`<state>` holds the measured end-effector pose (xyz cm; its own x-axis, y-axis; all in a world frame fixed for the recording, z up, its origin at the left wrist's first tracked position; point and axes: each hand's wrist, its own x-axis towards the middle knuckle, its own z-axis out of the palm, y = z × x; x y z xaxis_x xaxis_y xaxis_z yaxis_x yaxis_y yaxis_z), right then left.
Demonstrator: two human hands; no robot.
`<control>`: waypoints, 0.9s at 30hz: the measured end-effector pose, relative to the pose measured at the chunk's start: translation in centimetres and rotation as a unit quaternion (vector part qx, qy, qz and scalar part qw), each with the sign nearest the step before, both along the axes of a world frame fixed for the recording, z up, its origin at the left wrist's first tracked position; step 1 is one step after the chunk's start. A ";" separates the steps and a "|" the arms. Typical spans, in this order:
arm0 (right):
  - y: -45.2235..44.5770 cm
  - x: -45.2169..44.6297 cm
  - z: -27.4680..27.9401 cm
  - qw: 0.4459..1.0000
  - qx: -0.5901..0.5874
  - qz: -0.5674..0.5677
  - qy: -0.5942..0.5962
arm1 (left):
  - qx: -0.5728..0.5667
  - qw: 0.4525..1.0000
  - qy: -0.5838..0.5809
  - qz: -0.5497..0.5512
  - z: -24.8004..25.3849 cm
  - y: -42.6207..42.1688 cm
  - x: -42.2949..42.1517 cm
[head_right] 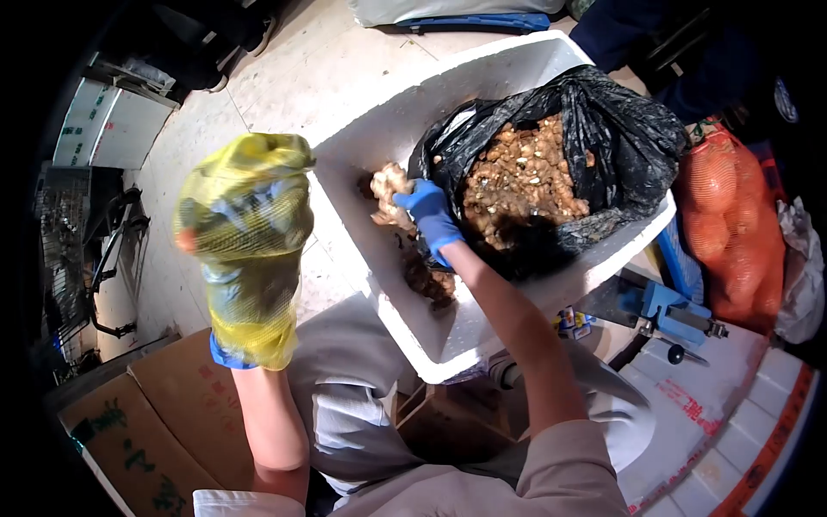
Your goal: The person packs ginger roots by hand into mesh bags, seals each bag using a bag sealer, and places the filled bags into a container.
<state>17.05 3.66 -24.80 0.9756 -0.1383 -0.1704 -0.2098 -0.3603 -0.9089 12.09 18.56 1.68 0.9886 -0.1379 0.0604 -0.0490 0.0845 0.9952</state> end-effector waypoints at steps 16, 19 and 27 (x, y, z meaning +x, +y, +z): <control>-6.0 -8.4 27.6 0.882 0.435 -0.089 -0.161 | -0.376 0.893 0.141 -0.204 0.6 -7.3 -0.9; -5.2 -7.6 27.3 0.920 0.370 -0.050 -0.121 | -0.364 0.906 0.166 -0.139 -0.2 -7.0 -0.1; -4.2 -4.1 20.3 0.968 0.227 0.020 -0.106 | -0.559 0.816 0.115 -0.092 -1.0 -0.7 3.2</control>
